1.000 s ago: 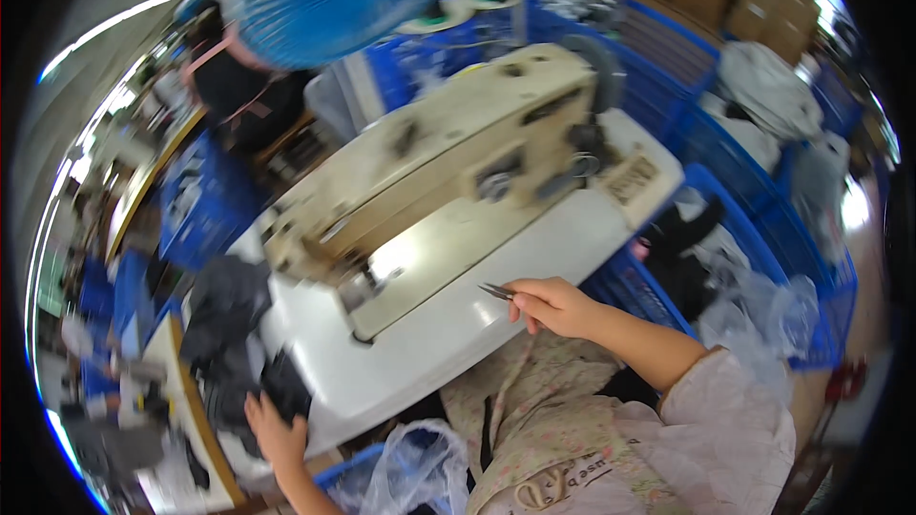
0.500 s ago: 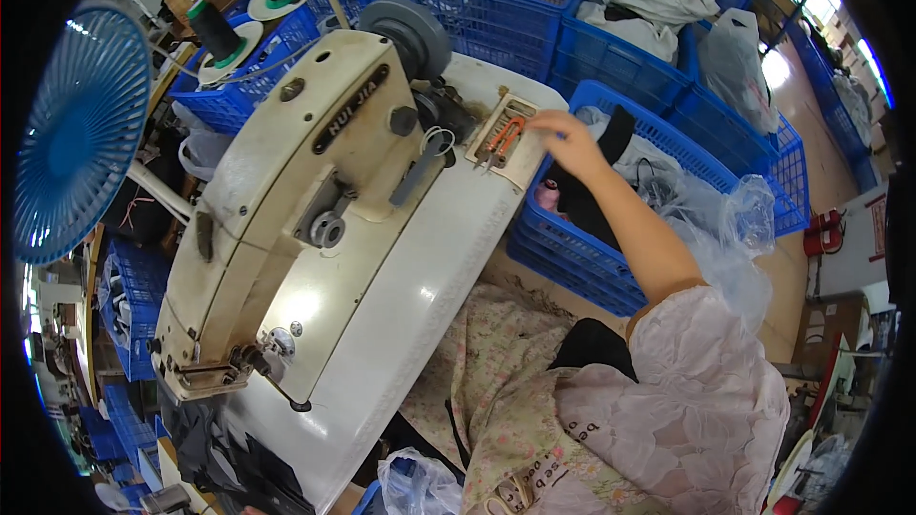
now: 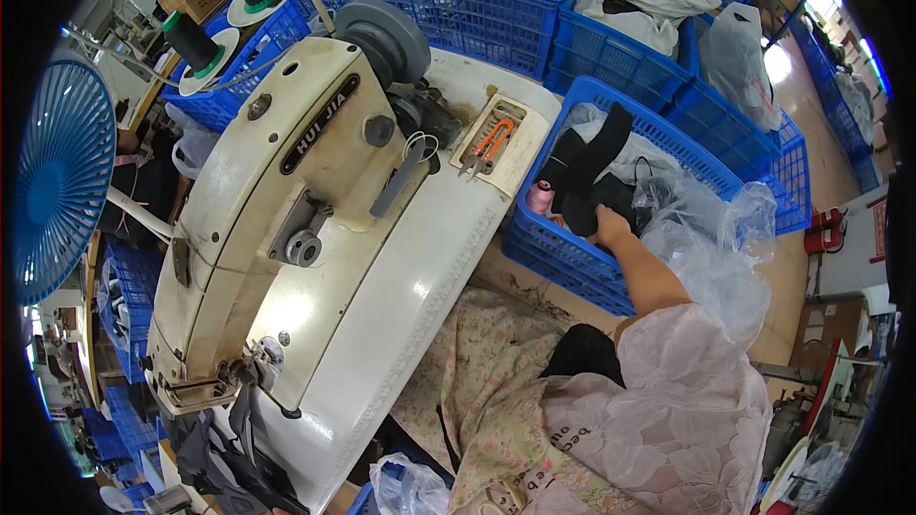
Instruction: Sew together black synthetic components of a shoe upper using an industrial sewing machine.
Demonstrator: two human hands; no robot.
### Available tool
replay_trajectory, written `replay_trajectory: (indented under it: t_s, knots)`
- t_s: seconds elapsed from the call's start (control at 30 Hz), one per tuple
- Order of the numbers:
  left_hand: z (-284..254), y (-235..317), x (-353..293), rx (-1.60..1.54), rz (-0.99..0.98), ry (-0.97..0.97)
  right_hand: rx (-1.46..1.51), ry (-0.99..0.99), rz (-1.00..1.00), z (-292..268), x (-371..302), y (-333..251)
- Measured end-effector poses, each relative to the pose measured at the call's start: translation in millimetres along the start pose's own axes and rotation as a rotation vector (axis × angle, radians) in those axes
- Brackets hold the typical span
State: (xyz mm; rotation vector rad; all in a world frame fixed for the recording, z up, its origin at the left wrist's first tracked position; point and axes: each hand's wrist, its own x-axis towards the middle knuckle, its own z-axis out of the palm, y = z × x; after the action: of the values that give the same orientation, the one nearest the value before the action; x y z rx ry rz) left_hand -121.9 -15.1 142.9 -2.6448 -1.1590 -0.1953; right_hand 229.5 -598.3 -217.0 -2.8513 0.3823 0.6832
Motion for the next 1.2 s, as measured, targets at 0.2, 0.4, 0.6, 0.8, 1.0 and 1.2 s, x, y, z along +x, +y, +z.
replay_trajectory:
  t_s: [0.2,0.4,0.6,0.8,1.0,1.2]
  knots:
    - [-2.7,-8.7,0.0,-0.150,0.007,0.014,0.195,0.038,0.006,-21.8,-17.6,2.3]
    - [-6.6,-68.8,24.4,-0.265,-0.229,0.261,0.409,0.487,-0.066,-62.8,-40.7,-3.5]
    - [-68.1,5.4,-28.0,-0.831,-0.040,-0.238,0.724,-0.170,-0.349,-125.6,-118.0,-82.9]
    - [-14.6,109.3,-6.3,-1.171,0.105,-0.704,0.655,-0.965,-1.468,-140.9,-207.8,-203.8]
    - [50.3,183.7,8.2,-1.813,-0.319,-0.818,0.528,-1.284,-1.513,-127.8,-255.2,-251.7]
    - [64.4,207.9,20.4,-2.057,-0.418,-0.779,0.626,-1.011,-1.525,-128.3,-257.3,-244.1]
